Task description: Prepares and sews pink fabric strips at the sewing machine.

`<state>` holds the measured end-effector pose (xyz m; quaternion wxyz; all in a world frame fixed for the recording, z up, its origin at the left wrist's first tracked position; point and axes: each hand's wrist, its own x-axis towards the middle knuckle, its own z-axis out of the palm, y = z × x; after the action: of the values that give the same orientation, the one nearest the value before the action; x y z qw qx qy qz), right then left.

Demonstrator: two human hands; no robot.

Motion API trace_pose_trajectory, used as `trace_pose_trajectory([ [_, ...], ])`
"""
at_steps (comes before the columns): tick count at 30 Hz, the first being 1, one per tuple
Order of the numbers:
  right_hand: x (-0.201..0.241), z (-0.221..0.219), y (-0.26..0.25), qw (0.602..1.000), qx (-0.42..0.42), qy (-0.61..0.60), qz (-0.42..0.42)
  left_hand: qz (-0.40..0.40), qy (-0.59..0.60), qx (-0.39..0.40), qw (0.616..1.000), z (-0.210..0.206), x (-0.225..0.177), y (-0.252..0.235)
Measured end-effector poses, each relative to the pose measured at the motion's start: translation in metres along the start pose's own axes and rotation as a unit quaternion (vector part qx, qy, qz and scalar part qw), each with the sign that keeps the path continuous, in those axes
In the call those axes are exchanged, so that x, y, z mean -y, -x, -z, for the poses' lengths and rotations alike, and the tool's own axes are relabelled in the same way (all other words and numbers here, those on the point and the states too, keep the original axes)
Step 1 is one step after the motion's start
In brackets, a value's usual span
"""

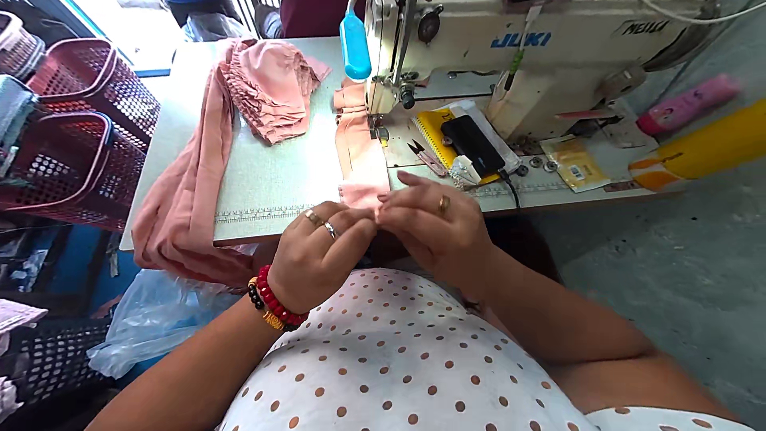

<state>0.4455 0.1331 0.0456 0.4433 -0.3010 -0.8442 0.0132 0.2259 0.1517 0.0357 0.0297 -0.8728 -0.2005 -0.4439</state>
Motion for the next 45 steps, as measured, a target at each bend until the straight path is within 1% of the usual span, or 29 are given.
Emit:
trace_pose_trajectory([
  [2, 0.005, -0.004, 0.027, 1.000, 0.022, 0.006, -0.006, -0.023, 0.015, 0.055, 0.998, 0.000, -0.002, 0.013],
  [4, 0.007, -0.010, 0.059, 0.997, 0.069, -0.010, -0.040, -0.038, 0.063, 0.137, 0.988, -0.003, -0.003, 0.027],
  [5, 0.006, -0.014, 0.074, 0.994, 0.091, -0.026, -0.060, -0.029, 0.093, 0.173, 0.980, -0.008, -0.002, 0.032],
  [7, 0.000, -0.024, 0.099, 0.984, 0.117, -0.072, -0.115, 0.039, 0.119, 0.222, 0.967, -0.025, 0.002, 0.041],
  [9, -0.005, -0.029, 0.111, 0.969, 0.128, -0.128, -0.166, 0.092, 0.092, 0.261, 0.956, -0.042, 0.011, 0.044],
  [11, -0.009, -0.031, 0.109, 0.969, 0.131, -0.133, -0.160, 0.112, 0.050, 0.285, 0.951, -0.057, 0.020, 0.042],
  [14, -0.015, -0.029, 0.102, 0.975, 0.153, -0.104, -0.124, 0.132, 0.004, 0.314, 0.940, -0.067, 0.028, 0.042],
  [17, -0.031, -0.029, 0.092, 0.982, 0.161, -0.058, -0.076, 0.118, -0.010, 0.317, 0.941, -0.069, 0.041, 0.037],
  [24, -0.076, -0.040, 0.069, 0.992, 0.128, -0.011, -0.010, 0.119, -0.007, 0.348, 0.930, -0.081, 0.089, 0.015],
  [29, -0.099, -0.047, 0.058, 0.990, 0.132, 0.027, -0.038, 0.103, 0.008, 0.367, 0.924, -0.093, 0.129, 0.000],
  [31, -0.103, -0.051, 0.055, 0.989, 0.125, 0.035, -0.067, 0.077, 0.003, 0.354, 0.932, -0.095, 0.138, -0.004],
  [34, -0.104, -0.054, 0.050, 0.987, 0.123, 0.049, -0.093, 0.000, 0.006, 0.281, 0.960, -0.094, 0.125, -0.001],
  [37, -0.103, -0.052, 0.054, 0.984, 0.141, 0.057, -0.091, -0.029, 0.004, 0.272, 0.962, -0.085, 0.095, 0.014],
  [41, -0.100, -0.047, 0.062, 0.979, 0.163, 0.100, -0.071, -0.015, -0.034, 0.295, 0.955, -0.077, 0.081, 0.031],
  [45, -0.101, -0.047, 0.064, 0.977, 0.162, 0.125, -0.059, 0.009, -0.018, 0.295, 0.955, -0.076, 0.085, 0.032],
])
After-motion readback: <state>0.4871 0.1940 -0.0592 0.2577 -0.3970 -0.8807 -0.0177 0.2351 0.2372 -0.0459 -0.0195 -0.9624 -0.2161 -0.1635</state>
